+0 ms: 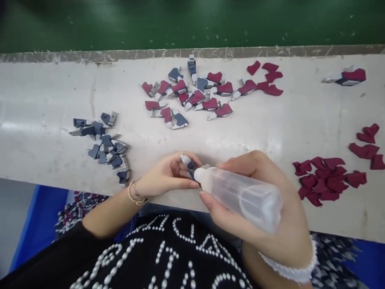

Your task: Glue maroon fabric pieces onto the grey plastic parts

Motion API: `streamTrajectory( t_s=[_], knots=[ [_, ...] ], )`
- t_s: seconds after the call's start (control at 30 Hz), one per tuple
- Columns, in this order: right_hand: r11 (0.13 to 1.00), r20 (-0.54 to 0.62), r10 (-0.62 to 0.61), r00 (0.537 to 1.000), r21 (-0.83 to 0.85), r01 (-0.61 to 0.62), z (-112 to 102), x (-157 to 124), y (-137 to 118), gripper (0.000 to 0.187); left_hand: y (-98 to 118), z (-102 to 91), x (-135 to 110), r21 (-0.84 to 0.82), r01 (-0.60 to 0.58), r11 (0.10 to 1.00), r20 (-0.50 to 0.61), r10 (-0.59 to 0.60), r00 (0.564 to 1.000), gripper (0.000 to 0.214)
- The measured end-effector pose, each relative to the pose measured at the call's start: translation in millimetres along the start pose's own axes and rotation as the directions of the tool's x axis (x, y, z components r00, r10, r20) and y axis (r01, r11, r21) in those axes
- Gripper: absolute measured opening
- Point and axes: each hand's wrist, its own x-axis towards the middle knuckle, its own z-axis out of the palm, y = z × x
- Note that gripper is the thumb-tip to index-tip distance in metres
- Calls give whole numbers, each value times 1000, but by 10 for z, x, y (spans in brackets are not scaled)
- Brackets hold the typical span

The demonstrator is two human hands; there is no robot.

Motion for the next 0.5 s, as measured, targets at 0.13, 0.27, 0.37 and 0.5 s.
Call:
streamTrajectory(
  t_s=[0.13,0.27,0.37,0.5],
  knots=[
    [995,-10,2,1000,-95,-3,6,14,-13,27,8,10,15,-7,-3,1000,20,3,1000,36],
    [991,6,-14,1000,-136,15,-7,22,9,26,-15,-4,17,5,-20,1000,42,20,999,35],
    [984,4,-36,999,-175,36,-1,18,25,26,-24,-7,9,-1,-10,1000,63,10,998,35],
    [983,13,-47,999,-175,48,13,16,36,25,-19,10,3,-6,-6,1000,71,6,997,34]
  ],
)
